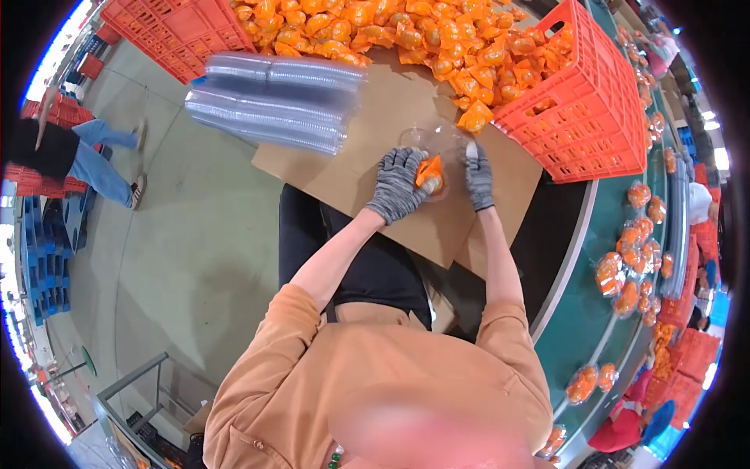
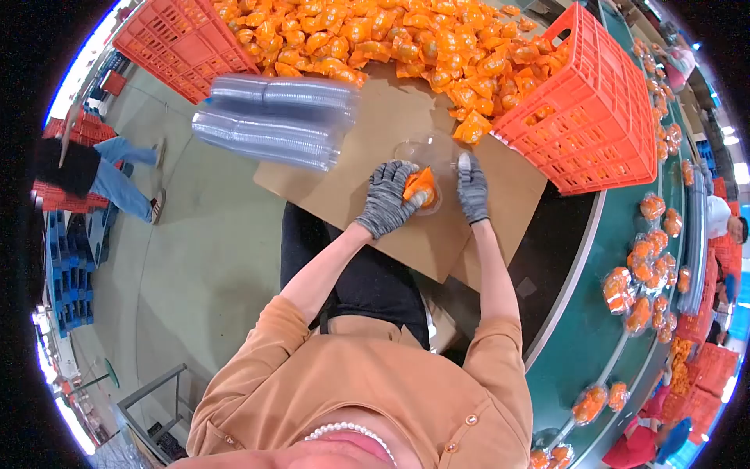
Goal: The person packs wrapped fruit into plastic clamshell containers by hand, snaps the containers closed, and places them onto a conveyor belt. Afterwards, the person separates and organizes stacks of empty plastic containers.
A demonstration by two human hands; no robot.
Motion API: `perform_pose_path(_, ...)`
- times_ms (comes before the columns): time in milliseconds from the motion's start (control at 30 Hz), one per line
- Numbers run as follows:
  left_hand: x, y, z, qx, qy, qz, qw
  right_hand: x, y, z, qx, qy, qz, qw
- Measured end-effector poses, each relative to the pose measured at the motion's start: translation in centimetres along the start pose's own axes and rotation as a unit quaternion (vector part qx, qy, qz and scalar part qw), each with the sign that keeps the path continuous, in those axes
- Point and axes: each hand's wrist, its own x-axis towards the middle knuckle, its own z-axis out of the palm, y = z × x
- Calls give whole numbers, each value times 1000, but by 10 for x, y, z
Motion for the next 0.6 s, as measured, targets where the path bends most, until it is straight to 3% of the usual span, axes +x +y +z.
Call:
perform_pose_path(33,2,-2,1,-10,-11,-9,1000,20,-1,10,295,-50,131,945)
perform_pose_path(100,4,-6,3,-7,-21,-16,1000,35,-45,4,540,-129,289,780)
perform_pose_path(133,4,-9,5,14,-20,-3,1000,40,-46,7,549,-137,270,779)
perform_pose_path(200,6,-6,2,38,-66,-34,997,41,-88,17,350,-187,280,874)
perform_pose_path(233,6,-8,4,17,-68,-49,996,39,-78,30,292,-270,199,896)
perform_pose_path(267,6,-11,8,-6,-70,-65,995,26,-96,34,144,-281,114,942)
perform_pose_path(300,2,-18,16,105,-88,-49,989,14,-111,34,-8,-287,24,958)
perform_pose_path(333,2,-29,23,54,-86,-67,993,10,-107,35,-143,-239,-165,946)
perform_pose_path(367,3,-31,21,3,-81,-84,993,8,-110,33,-149,-250,-205,935)
perform_pose_path(400,5,-25,7,-117,-93,-184,972,6,-113,31,-155,-260,-244,921)
perform_pose_path(467,-1,-40,29,-106,-44,-164,980,3,-104,33,-150,-258,-244,923)
perform_pose_path(500,-2,-38,28,-37,-63,-157,985,4,-95,34,-144,-264,-246,921)
perform_pose_path(600,-2,-35,16,-39,-89,-152,984,2,-87,36,-198,-264,-255,909)
